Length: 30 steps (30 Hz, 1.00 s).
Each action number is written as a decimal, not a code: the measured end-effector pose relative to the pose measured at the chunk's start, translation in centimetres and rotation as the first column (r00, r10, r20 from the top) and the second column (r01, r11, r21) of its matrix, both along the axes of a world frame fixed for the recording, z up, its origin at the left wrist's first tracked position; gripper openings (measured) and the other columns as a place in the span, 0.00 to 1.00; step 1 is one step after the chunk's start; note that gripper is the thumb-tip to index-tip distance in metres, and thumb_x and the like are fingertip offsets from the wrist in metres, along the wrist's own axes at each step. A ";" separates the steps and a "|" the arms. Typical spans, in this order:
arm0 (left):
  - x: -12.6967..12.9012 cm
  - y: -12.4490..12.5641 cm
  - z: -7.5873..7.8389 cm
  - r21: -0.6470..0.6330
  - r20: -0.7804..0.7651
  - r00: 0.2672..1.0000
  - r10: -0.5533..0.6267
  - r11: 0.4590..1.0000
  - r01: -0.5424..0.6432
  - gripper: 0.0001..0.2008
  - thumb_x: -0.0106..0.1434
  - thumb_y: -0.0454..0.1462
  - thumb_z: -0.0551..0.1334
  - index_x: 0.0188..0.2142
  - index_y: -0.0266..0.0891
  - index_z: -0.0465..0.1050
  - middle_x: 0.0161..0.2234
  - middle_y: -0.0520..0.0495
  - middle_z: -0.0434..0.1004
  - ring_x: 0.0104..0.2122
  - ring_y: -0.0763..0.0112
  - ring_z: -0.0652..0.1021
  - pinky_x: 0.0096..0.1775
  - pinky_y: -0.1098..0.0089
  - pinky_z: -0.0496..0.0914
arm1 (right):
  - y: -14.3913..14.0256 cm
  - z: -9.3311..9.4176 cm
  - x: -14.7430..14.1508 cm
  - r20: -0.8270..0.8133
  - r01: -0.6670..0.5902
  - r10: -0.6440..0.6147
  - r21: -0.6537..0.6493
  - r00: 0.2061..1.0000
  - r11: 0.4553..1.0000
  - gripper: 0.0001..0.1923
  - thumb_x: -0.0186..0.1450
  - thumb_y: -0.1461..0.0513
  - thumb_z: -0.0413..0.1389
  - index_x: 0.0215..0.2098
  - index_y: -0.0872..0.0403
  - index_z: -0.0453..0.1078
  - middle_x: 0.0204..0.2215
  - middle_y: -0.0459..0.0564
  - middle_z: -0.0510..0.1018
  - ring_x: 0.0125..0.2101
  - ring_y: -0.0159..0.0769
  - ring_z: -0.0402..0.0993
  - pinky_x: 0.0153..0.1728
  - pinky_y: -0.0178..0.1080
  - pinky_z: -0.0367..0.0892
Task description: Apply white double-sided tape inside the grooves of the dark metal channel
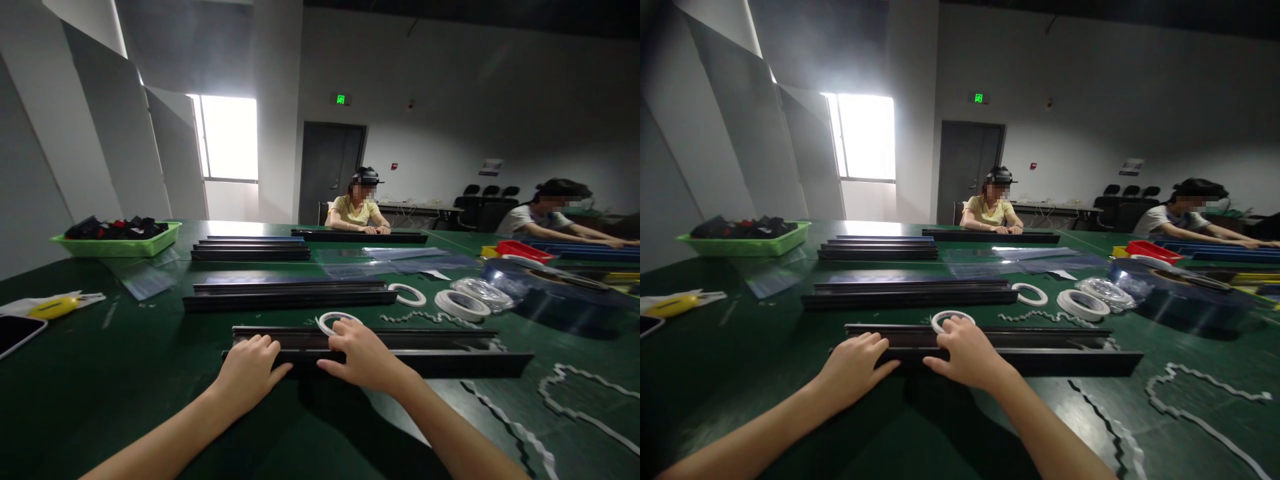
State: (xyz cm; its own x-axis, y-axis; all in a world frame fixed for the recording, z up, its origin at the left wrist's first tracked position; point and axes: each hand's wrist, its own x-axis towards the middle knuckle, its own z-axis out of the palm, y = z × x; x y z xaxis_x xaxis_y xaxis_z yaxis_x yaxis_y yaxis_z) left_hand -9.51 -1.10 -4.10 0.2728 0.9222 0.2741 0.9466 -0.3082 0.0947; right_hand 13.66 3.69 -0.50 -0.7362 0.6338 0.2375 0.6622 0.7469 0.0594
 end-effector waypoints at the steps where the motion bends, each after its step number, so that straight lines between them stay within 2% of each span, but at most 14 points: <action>1: 0.0 0.0 0.0 0.000 0.000 1.000 0.001 1.000 -0.001 0.16 0.64 0.48 0.52 0.35 0.41 0.71 0.35 0.46 0.76 0.36 0.63 0.75 0.38 0.64 0.67 | -0.1 -0.4 -0.4 -0.015 -0.025 0.025 0.006 1.000 1.000 0.20 0.62 0.48 0.51 0.29 0.55 0.72 0.33 0.53 0.72 0.37 0.39 0.66 0.40 0.42 0.60; 4: 0.0 0.1 -0.1 -0.010 -0.007 1.000 0.014 1.000 -0.014 0.16 0.64 0.48 0.52 0.35 0.41 0.71 0.35 0.46 0.76 0.36 0.63 0.75 0.37 0.64 0.67 | -0.3 -1.5 -1.6 -0.017 -0.077 0.077 0.016 0.997 0.997 0.15 0.62 0.52 0.54 0.35 0.55 0.70 0.37 0.53 0.71 0.38 0.40 0.65 0.40 0.42 0.61; 7: 0.0 0.1 -0.1 -0.016 -0.010 1.000 0.021 1.000 -0.021 0.16 0.64 0.49 0.52 0.34 0.40 0.71 0.35 0.46 0.76 0.36 0.63 0.75 0.37 0.66 0.67 | -0.3 -1.9 -2.1 -0.013 -0.079 0.079 0.017 0.997 0.997 0.10 0.64 0.56 0.53 0.35 0.55 0.69 0.37 0.53 0.70 0.38 0.39 0.65 0.40 0.42 0.61; 16: 0.0 -0.3 0.0 0.005 0.002 1.000 -0.027 1.000 0.027 0.19 0.64 0.51 0.51 0.33 0.40 0.71 0.35 0.46 0.77 0.36 0.63 0.76 0.36 0.65 0.68 | 0.2 0.5 0.1 -0.013 -0.132 0.131 -0.138 0.991 0.982 0.08 0.61 0.59 0.56 0.26 0.55 0.68 0.32 0.49 0.69 0.35 0.35 0.65 0.37 0.39 0.60; 21: -0.1 -0.3 -0.2 -0.020 0.005 1.000 -0.026 0.999 0.026 0.21 0.63 0.52 0.50 0.31 0.40 0.72 0.33 0.46 0.77 0.35 0.63 0.76 0.36 0.66 0.67 | 0.3 0.6 0.7 -0.016 -0.112 0.111 -0.142 0.994 0.983 0.10 0.58 0.58 0.58 0.22 0.55 0.68 0.29 0.47 0.68 0.32 0.34 0.64 0.38 0.38 0.60; 27: -0.1 0.0 -0.5 -0.029 0.024 0.998 -0.051 0.998 0.051 0.20 0.64 0.52 0.50 0.31 0.41 0.71 0.33 0.47 0.77 0.35 0.64 0.76 0.36 0.66 0.67 | -0.3 -0.9 -1.0 -0.045 -0.137 0.134 -0.062 0.990 0.989 0.16 0.64 0.51 0.51 0.38 0.54 0.71 0.34 0.50 0.71 0.36 0.37 0.65 0.38 0.40 0.60; 30: -0.1 0.1 -0.7 -0.029 0.028 0.998 -0.058 0.998 0.058 0.20 0.64 0.51 0.50 0.31 0.41 0.71 0.33 0.47 0.77 0.35 0.64 0.76 0.36 0.66 0.67 | -0.6 -1.5 -1.9 -0.004 -0.149 0.149 -0.007 0.989 0.989 0.13 0.67 0.55 0.47 0.36 0.54 0.70 0.36 0.51 0.71 0.37 0.36 0.65 0.38 0.39 0.59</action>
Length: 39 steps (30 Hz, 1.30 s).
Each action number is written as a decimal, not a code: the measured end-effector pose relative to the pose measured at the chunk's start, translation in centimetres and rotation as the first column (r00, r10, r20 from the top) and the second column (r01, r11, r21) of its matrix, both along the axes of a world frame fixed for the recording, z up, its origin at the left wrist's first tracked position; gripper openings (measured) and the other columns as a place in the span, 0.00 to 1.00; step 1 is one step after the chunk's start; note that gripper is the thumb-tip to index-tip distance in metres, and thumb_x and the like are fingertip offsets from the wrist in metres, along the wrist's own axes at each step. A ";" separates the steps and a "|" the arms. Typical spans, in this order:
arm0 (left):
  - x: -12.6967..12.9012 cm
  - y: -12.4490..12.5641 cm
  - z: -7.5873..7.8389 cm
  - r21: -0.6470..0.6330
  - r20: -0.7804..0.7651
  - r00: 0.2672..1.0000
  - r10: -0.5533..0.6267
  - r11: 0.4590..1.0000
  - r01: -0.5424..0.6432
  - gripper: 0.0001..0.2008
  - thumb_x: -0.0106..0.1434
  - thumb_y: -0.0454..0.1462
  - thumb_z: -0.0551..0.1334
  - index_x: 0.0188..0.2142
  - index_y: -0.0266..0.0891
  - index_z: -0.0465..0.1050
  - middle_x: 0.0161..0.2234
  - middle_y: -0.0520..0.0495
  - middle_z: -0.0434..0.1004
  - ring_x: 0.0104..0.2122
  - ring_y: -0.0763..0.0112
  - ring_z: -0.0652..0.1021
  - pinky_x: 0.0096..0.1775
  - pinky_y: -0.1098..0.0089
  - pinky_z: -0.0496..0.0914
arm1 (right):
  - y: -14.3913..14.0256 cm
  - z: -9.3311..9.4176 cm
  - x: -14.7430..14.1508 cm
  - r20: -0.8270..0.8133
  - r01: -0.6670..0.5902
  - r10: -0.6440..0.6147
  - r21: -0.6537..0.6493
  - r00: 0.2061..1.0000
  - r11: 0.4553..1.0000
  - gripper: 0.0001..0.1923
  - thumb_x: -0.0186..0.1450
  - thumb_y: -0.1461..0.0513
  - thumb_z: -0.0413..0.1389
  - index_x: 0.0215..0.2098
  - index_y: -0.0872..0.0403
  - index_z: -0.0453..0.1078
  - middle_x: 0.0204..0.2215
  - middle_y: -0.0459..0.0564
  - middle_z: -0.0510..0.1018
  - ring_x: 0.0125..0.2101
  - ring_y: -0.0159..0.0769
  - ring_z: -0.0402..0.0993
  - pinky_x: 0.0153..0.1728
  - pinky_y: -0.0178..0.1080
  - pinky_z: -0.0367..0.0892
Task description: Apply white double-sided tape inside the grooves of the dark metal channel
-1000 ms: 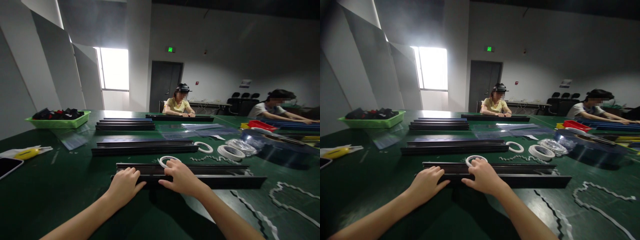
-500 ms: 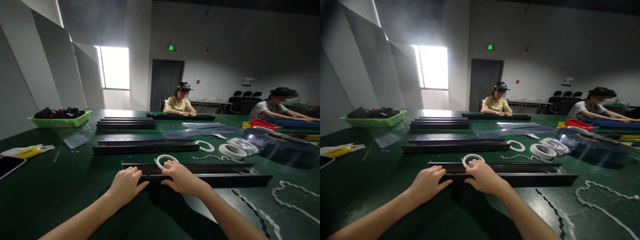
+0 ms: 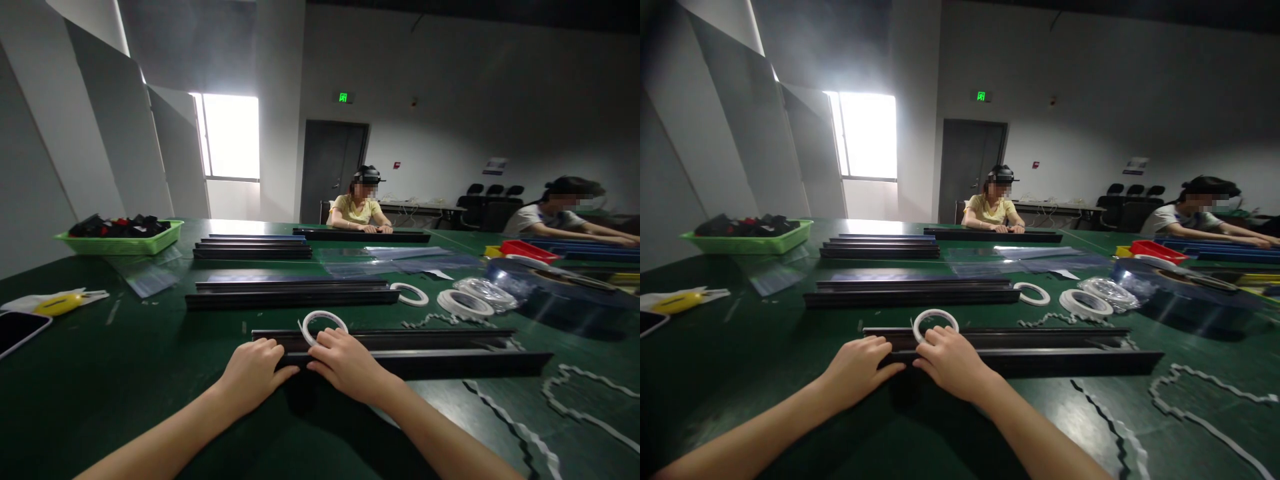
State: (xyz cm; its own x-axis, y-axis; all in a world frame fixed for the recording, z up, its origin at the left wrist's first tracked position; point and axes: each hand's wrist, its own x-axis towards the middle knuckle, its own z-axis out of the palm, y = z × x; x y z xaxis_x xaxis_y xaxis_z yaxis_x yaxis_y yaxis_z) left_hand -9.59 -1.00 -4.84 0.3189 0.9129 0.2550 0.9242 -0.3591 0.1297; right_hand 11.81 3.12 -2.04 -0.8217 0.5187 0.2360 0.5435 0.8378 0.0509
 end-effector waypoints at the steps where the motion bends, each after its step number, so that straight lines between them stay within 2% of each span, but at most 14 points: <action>1: 0.0 0.0 0.0 -0.001 0.004 1.000 -0.004 1.000 0.004 0.19 0.64 0.51 0.51 0.31 0.40 0.70 0.33 0.47 0.77 0.35 0.64 0.76 0.36 0.66 0.66 | -0.1 -0.1 -0.2 0.007 -0.001 0.001 0.009 1.000 1.000 0.13 0.67 0.56 0.47 0.35 0.54 0.69 0.35 0.51 0.71 0.36 0.36 0.65 0.38 0.39 0.59; 7: 0.0 -0.1 0.3 0.037 0.093 0.995 -0.035 0.999 0.032 0.18 0.64 0.51 0.50 0.32 0.42 0.70 0.34 0.48 0.76 0.36 0.64 0.75 0.36 0.67 0.66 | -0.2 0.7 0.1 -0.013 0.001 -0.001 -0.015 1.000 1.000 0.12 0.66 0.58 0.48 0.31 0.55 0.68 0.33 0.51 0.71 0.34 0.34 0.64 0.37 0.39 0.59; 13: -0.5 0.5 0.6 0.149 0.329 0.944 -0.029 0.989 -0.021 0.12 0.66 0.42 0.49 0.38 0.42 0.69 0.35 0.48 0.73 0.36 0.67 0.73 0.39 0.66 0.66 | -0.1 1.6 1.1 -0.043 0.039 -0.040 -0.044 0.998 0.998 0.10 0.63 0.57 0.53 0.29 0.55 0.70 0.30 0.50 0.70 0.33 0.35 0.65 0.36 0.40 0.60; 16: -0.7 1.0 0.3 0.159 0.477 0.878 -0.037 0.986 -0.045 0.11 0.64 0.39 0.51 0.42 0.42 0.70 0.37 0.47 0.72 0.39 0.65 0.72 0.43 0.63 0.67 | 0.0 1.7 1.2 -0.139 -0.019 0.014 -0.030 0.990 0.999 0.11 0.65 0.59 0.49 0.40 0.53 0.72 0.32 0.50 0.70 0.34 0.35 0.65 0.39 0.41 0.61; 19: -0.8 1.5 0.1 0.106 0.611 0.791 -0.035 0.994 -0.038 0.14 0.63 0.39 0.53 0.48 0.42 0.68 0.39 0.47 0.72 0.39 0.66 0.73 0.43 0.63 0.68 | -0.2 1.4 0.8 -0.195 -0.109 0.105 -0.012 0.975 0.994 0.19 0.68 0.63 0.43 0.55 0.50 0.63 0.33 0.50 0.71 0.34 0.34 0.64 0.41 0.41 0.62; 21: -0.8 1.7 0.0 0.074 0.668 0.743 -0.040 0.997 -0.012 0.16 0.63 0.40 0.54 0.49 0.42 0.68 0.40 0.47 0.72 0.40 0.67 0.73 0.44 0.64 0.69 | -0.4 0.9 0.4 -0.200 -0.154 0.148 -0.013 0.969 0.988 0.22 0.68 0.66 0.41 0.59 0.50 0.59 0.33 0.50 0.71 0.34 0.34 0.64 0.41 0.42 0.62; 24: -1.0 2.0 -0.2 0.055 0.699 0.713 -0.048 0.998 0.013 0.14 0.62 0.40 0.55 0.46 0.42 0.72 0.40 0.47 0.72 0.40 0.67 0.73 0.45 0.64 0.68 | -0.6 0.0 -0.2 -0.225 -0.170 0.156 -0.042 0.962 0.985 0.22 0.68 0.67 0.40 0.59 0.51 0.57 0.34 0.51 0.71 0.35 0.35 0.64 0.42 0.43 0.63; 29: -1.0 2.1 -0.5 0.043 0.681 0.732 -0.029 0.999 0.000 0.10 0.61 0.39 0.56 0.38 0.43 0.76 0.39 0.47 0.72 0.40 0.66 0.73 0.43 0.65 0.68 | -0.7 -0.7 -0.5 -0.316 -0.155 0.119 -0.093 0.941 0.983 0.21 0.68 0.66 0.40 0.58 0.52 0.58 0.39 0.52 0.72 0.39 0.36 0.65 0.44 0.44 0.63; 32: -1.0 2.1 -0.5 0.056 0.674 0.738 -0.042 0.998 0.007 0.09 0.60 0.38 0.57 0.35 0.43 0.76 0.38 0.48 0.73 0.40 0.66 0.73 0.44 0.64 0.68 | -0.6 -0.8 -0.5 -0.363 -0.157 0.106 -0.115 0.926 0.981 0.20 0.68 0.66 0.41 0.57 0.51 0.59 0.42 0.53 0.72 0.41 0.36 0.65 0.45 0.43 0.63; 39: -0.9 2.0 -0.2 0.069 0.685 0.726 -0.055 0.998 0.011 0.06 0.59 0.39 0.58 0.32 0.41 0.73 0.36 0.48 0.73 0.37 0.67 0.73 0.41 0.65 0.67 | -0.7 -0.7 -0.4 -0.376 -0.158 0.097 -0.135 0.922 0.978 0.20 0.67 0.66 0.41 0.55 0.52 0.60 0.43 0.54 0.72 0.43 0.37 0.66 0.46 0.45 0.64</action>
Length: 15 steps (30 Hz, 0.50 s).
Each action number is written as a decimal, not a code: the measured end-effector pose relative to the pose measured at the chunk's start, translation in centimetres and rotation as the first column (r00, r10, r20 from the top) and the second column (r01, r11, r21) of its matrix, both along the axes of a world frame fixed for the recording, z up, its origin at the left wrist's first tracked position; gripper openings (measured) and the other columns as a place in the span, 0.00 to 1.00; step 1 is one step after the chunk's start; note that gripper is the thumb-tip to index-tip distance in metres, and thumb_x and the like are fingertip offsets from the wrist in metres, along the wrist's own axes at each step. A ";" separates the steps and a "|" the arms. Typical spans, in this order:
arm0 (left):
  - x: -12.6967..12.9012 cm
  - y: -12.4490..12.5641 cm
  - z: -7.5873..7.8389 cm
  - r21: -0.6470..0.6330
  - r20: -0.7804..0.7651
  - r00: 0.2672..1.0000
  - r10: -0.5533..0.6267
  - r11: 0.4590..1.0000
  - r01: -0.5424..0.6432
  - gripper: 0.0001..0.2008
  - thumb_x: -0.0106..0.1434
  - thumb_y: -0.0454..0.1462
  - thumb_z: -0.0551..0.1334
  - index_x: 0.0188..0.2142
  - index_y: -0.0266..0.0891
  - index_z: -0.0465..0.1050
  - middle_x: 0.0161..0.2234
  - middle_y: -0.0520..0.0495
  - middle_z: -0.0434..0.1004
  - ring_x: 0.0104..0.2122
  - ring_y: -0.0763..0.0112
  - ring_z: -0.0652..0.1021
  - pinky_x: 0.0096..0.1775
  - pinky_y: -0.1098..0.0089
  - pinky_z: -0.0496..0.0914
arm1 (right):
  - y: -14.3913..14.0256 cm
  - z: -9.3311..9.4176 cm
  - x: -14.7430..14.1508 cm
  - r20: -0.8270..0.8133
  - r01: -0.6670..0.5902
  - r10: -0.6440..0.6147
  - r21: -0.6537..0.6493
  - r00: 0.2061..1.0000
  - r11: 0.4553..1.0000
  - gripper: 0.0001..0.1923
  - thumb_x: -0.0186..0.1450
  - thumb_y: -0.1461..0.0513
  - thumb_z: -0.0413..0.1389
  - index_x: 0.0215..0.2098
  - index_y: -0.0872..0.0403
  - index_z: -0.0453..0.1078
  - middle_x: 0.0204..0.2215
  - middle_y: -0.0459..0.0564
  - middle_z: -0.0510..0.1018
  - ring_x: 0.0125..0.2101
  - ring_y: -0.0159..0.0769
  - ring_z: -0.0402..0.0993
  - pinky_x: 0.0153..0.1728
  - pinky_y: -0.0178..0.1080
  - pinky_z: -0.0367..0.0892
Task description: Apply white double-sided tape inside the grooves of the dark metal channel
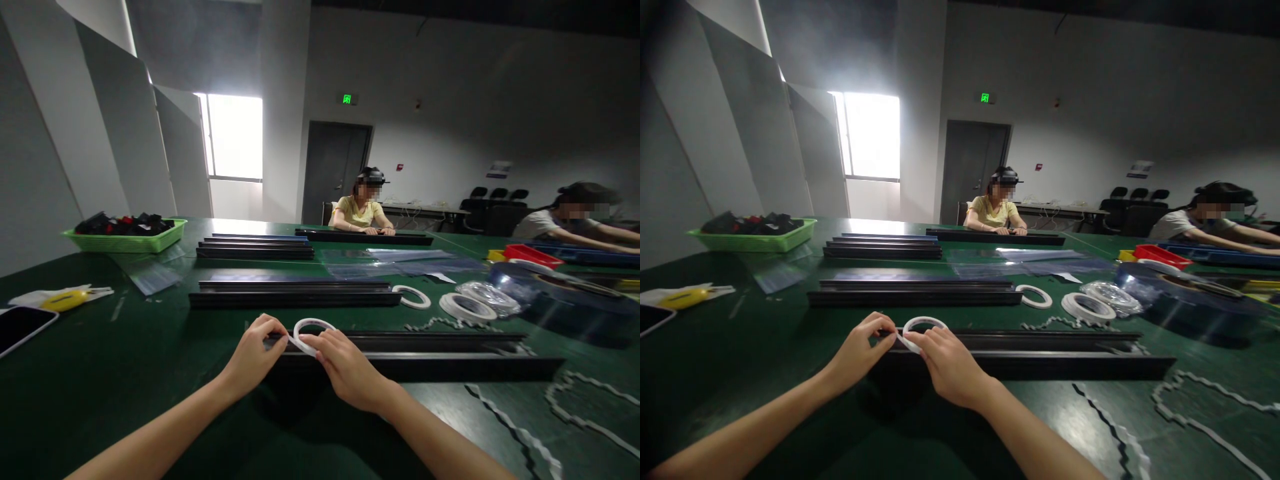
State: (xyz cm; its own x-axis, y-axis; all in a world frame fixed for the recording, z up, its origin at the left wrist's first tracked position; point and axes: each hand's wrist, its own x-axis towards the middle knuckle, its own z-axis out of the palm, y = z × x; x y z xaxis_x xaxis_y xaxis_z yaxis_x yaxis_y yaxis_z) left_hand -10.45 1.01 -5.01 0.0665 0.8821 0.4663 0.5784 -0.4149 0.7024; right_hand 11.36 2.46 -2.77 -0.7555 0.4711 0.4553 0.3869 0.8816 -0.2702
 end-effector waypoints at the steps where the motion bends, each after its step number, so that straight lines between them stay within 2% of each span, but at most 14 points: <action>1: 0.0 0.0 0.0 -0.002 0.000 1.000 0.002 1.000 -0.002 0.06 0.59 0.39 0.58 0.32 0.41 0.73 0.35 0.48 0.73 0.37 0.67 0.72 0.41 0.65 0.67 | 0.0 0.0 0.0 -0.004 0.001 -0.001 0.000 1.000 1.000 0.19 0.67 0.66 0.41 0.55 0.52 0.60 0.43 0.54 0.72 0.42 0.37 0.66 0.46 0.45 0.64; 7: 0.1 -0.3 0.5 0.009 -0.006 1.000 0.029 1.000 -0.029 0.06 0.59 0.38 0.56 0.29 0.40 0.71 0.32 0.50 0.71 0.34 0.68 0.72 0.38 0.67 0.67 | 0.0 0.3 0.2 -0.037 0.014 -0.013 0.035 0.999 0.999 0.17 0.68 0.63 0.44 0.55 0.52 0.61 0.43 0.54 0.73 0.42 0.37 0.68 0.45 0.44 0.65; 11: -0.6 -0.3 2.1 0.012 -0.025 0.998 0.055 0.998 -0.055 0.07 0.58 0.38 0.56 0.26 0.40 0.69 0.31 0.50 0.70 0.33 0.69 0.71 0.36 0.68 0.67 | 0.2 1.0 0.9 -0.044 0.055 -0.049 0.132 0.998 0.990 0.16 0.67 0.62 0.46 0.53 0.51 0.62 0.40 0.53 0.74 0.38 0.36 0.68 0.41 0.41 0.66; 15: -2.3 0.3 3.8 -0.125 -0.082 0.997 -0.014 0.992 0.003 0.09 0.57 0.41 0.57 0.27 0.40 0.72 0.30 0.50 0.70 0.30 0.70 0.72 0.33 0.69 0.66 | 0.4 2.4 1.6 -0.024 0.055 -0.051 0.205 0.998 0.977 0.16 0.68 0.64 0.45 0.53 0.51 0.63 0.35 0.50 0.72 0.33 0.33 0.67 0.36 0.36 0.64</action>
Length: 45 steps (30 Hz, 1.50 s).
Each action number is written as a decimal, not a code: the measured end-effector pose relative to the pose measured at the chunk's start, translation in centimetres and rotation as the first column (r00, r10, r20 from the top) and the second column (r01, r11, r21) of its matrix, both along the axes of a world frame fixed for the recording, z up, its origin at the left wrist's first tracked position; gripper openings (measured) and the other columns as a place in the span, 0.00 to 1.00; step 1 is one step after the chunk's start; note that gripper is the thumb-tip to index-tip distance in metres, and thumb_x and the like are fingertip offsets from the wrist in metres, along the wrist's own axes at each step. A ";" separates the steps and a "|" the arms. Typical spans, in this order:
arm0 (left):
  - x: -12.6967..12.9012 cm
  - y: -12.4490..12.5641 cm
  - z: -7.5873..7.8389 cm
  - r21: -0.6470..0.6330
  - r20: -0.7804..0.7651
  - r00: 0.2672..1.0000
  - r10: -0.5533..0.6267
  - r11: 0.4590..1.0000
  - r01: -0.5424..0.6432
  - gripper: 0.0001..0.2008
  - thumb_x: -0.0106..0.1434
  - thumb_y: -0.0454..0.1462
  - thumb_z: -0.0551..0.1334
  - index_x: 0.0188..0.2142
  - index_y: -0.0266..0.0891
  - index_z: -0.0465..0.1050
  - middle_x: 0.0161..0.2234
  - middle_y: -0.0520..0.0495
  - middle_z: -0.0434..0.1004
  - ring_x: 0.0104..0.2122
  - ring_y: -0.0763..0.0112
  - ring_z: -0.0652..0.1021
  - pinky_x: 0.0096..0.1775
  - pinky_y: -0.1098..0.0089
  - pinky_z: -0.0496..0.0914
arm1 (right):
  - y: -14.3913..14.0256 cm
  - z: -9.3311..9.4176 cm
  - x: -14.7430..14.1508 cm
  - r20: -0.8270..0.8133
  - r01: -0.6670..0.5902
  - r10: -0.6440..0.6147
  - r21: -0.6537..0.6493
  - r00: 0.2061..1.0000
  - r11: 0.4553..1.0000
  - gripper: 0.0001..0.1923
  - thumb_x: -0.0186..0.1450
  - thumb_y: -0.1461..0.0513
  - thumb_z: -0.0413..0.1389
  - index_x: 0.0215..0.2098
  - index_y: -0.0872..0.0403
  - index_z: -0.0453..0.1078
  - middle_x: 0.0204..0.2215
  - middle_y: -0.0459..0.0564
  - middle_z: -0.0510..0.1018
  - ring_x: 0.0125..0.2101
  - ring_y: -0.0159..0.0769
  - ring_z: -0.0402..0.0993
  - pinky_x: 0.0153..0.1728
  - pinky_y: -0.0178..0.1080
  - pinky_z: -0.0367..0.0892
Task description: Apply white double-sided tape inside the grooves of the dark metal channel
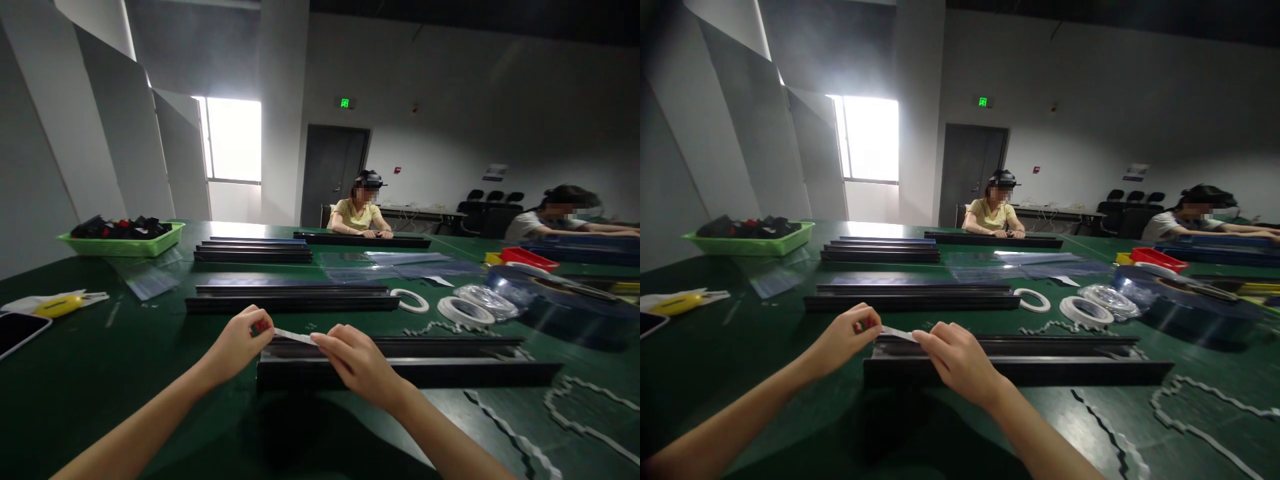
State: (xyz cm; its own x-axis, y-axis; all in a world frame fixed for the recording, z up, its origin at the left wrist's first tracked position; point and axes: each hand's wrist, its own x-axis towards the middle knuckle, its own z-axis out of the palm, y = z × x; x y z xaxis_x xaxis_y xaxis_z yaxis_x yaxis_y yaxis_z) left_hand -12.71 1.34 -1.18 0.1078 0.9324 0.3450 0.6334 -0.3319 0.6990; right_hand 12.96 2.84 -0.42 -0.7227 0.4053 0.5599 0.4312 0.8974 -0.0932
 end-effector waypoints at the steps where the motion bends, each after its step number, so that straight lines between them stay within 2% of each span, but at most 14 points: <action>1: -0.5 0.2 0.2 -0.044 0.003 1.000 -0.028 0.999 0.028 0.10 0.57 0.43 0.57 0.27 0.39 0.73 0.31 0.50 0.71 0.31 0.69 0.72 0.33 0.69 0.66 | 0.1 0.4 0.1 0.021 0.002 -0.002 0.006 1.000 1.000 0.16 0.68 0.64 0.44 0.53 0.51 0.64 0.33 0.50 0.72 0.32 0.32 0.67 0.34 0.35 0.63; 3: -1.3 0.4 0.4 -0.122 0.018 0.998 -0.066 0.990 0.068 0.13 0.55 0.45 0.59 0.29 0.38 0.75 0.31 0.48 0.74 0.31 0.67 0.74 0.33 0.68 0.67 | 0.2 1.4 0.1 0.073 0.013 -0.014 0.008 0.997 1.000 0.16 0.69 0.64 0.43 0.51 0.52 0.66 0.32 0.49 0.71 0.30 0.30 0.66 0.31 0.34 0.61; 6: -2.0 0.4 -0.1 -0.238 0.047 0.995 -0.093 0.966 0.101 0.16 0.55 0.47 0.59 0.31 0.36 0.76 0.29 0.47 0.77 0.31 0.65 0.75 0.33 0.68 0.67 | 0.4 2.8 -0.4 0.240 0.044 -0.037 -0.024 0.970 0.999 0.15 0.69 0.63 0.43 0.49 0.51 0.67 0.32 0.48 0.70 0.28 0.29 0.66 0.29 0.33 0.57; 9: -2.3 0.3 -1.1 -0.318 0.052 0.996 -0.078 0.944 0.091 0.17 0.56 0.47 0.58 0.32 0.35 0.77 0.30 0.46 0.79 0.31 0.64 0.76 0.33 0.68 0.67 | 0.7 3.9 -1.1 0.415 0.076 -0.034 -0.084 0.909 0.994 0.12 0.68 0.63 0.45 0.43 0.50 0.69 0.32 0.47 0.70 0.27 0.29 0.67 0.28 0.32 0.56; 13: -2.7 0.6 -2.8 -0.371 0.052 0.998 -0.035 0.927 0.052 0.17 0.55 0.46 0.58 0.31 0.34 0.77 0.30 0.45 0.79 0.31 0.63 0.76 0.32 0.68 0.66 | 1.1 4.7 -1.8 0.524 0.084 0.001 -0.138 0.851 0.987 0.09 0.65 0.63 0.47 0.39 0.52 0.68 0.33 0.46 0.71 0.26 0.29 0.67 0.26 0.32 0.54; 18: -2.8 0.9 -3.8 -0.412 0.014 1.000 -0.006 0.911 0.011 0.18 0.54 0.47 0.57 0.30 0.35 0.78 0.28 0.47 0.78 0.30 0.64 0.75 0.31 0.69 0.64 | 2.2 4.8 -2.2 0.543 0.091 0.025 -0.187 0.840 0.978 0.09 0.64 0.65 0.47 0.36 0.52 0.69 0.31 0.47 0.75 0.28 0.31 0.70 0.27 0.32 0.56; 23: -2.4 0.8 -4.2 -0.403 -0.016 1.000 0.021 0.915 -0.026 0.20 0.56 0.50 0.56 0.30 0.35 0.77 0.28 0.47 0.78 0.29 0.64 0.74 0.31 0.69 0.63 | 3.0 3.9 -2.4 0.597 0.127 -0.001 -0.170 0.802 0.977 0.11 0.62 0.64 0.49 0.31 0.51 0.74 0.30 0.47 0.78 0.31 0.36 0.73 0.30 0.34 0.59; 27: -2.3 0.9 -4.5 -0.378 0.025 0.997 0.067 0.924 -0.053 0.21 0.54 0.51 0.57 0.31 0.36 0.76 0.29 0.47 0.77 0.30 0.65 0.74 0.32 0.69 0.63 | 2.7 3.6 -2.3 0.565 0.168 0.003 -0.251 0.825 0.953 0.12 0.63 0.62 0.49 0.36 0.50 0.75 0.32 0.49 0.80 0.33 0.38 0.75 0.32 0.35 0.61; 31: -2.3 0.8 -4.6 -0.383 0.064 0.998 0.025 0.924 0.002 0.21 0.56 0.51 0.56 0.32 0.36 0.74 0.28 0.48 0.77 0.29 0.67 0.74 0.31 0.70 0.63 | 2.4 3.8 -2.1 0.500 0.162 0.071 -0.408 0.863 0.898 0.16 0.65 0.61 0.45 0.42 0.49 0.74 0.36 0.49 0.80 0.34 0.37 0.75 0.33 0.34 0.63; 34: -2.2 0.5 -4.6 -0.396 0.097 0.995 -0.002 0.917 0.041 0.20 0.56 0.50 0.56 0.33 0.35 0.73 0.27 0.49 0.76 0.27 0.68 0.73 0.29 0.71 0.63 | 2.4 4.0 -2.1 0.506 0.155 0.128 -0.480 0.853 0.863 0.17 0.65 0.61 0.45 0.45 0.50 0.73 0.38 0.49 0.80 0.36 0.37 0.75 0.35 0.35 0.64; 37: -2.2 0.4 -4.6 -0.386 0.094 0.996 -0.012 0.921 0.047 0.19 0.57 0.49 0.56 0.34 0.35 0.72 0.27 0.49 0.76 0.27 0.68 0.73 0.29 0.71 0.63 | 2.4 3.9 -2.1 0.522 0.146 0.166 -0.505 0.837 0.851 0.17 0.65 0.62 0.46 0.46 0.51 0.73 0.38 0.48 0.80 0.36 0.36 0.75 0.34 0.34 0.64; 45: -2.6 0.6 -5.0 -0.341 0.044 0.998 0.043 0.940 -0.026 0.18 0.57 0.49 0.55 0.30 0.37 0.73 0.29 0.48 0.77 0.30 0.66 0.75 0.33 0.69 0.65 | 2.6 3.7 -2.0 0.523 0.147 0.189 -0.534 0.831 0.833 0.16 0.65 0.62 0.45 0.44 0.52 0.73 0.37 0.49 0.80 0.34 0.36 0.75 0.33 0.35 0.64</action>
